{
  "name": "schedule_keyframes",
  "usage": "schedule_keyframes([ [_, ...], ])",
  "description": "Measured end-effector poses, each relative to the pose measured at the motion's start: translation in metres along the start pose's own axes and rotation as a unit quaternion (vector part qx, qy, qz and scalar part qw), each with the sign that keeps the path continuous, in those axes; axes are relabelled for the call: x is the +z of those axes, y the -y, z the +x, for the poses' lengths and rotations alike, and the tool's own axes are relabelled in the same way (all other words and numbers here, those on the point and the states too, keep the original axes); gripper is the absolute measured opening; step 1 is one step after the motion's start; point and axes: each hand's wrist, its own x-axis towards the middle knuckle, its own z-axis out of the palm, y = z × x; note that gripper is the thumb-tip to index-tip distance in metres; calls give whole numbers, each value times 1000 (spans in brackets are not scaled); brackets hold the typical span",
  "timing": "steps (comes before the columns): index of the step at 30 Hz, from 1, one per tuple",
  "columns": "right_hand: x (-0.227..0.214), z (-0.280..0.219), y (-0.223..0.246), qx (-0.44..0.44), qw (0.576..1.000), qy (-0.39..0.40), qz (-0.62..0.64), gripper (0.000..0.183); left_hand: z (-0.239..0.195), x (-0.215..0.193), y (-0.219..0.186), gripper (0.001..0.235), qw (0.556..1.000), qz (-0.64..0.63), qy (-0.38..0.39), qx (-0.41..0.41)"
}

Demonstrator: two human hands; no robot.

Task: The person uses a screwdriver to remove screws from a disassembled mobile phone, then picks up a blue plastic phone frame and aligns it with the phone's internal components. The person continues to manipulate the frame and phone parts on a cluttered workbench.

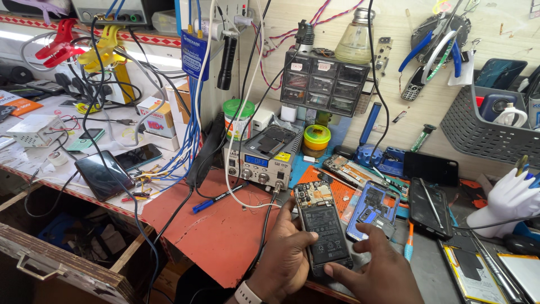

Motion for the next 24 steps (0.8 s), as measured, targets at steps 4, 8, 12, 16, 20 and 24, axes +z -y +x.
schedule_keyframes([
  [4, 8, 17, -24, 26, 936, 162, 312, 77, -10, -3, -3, 76, 992, -37, 118, 23],
  [8, 17, 29, -43, 70, 879, 168, 441, 50, -17, -9, -12, 77, 946, 259, 177, 77],
  [12, 23, 28, -53, 72, 869, 139, 469, 46, -13, -15, -12, 81, 929, 320, 187, 2],
  [16, 18, 26, -58, 77, 830, 165, 527, 47, -5, -16, -2, 81, 934, 328, 144, 22],
  [20, 16, 23, -62, 70, 848, 170, 497, 37, -2, -19, 4, 78, 931, 324, 160, 51],
  [24, 18, 24, -61, 68, 858, 168, 481, 36, -1, -21, 2, 78, 939, 312, 142, 14],
])
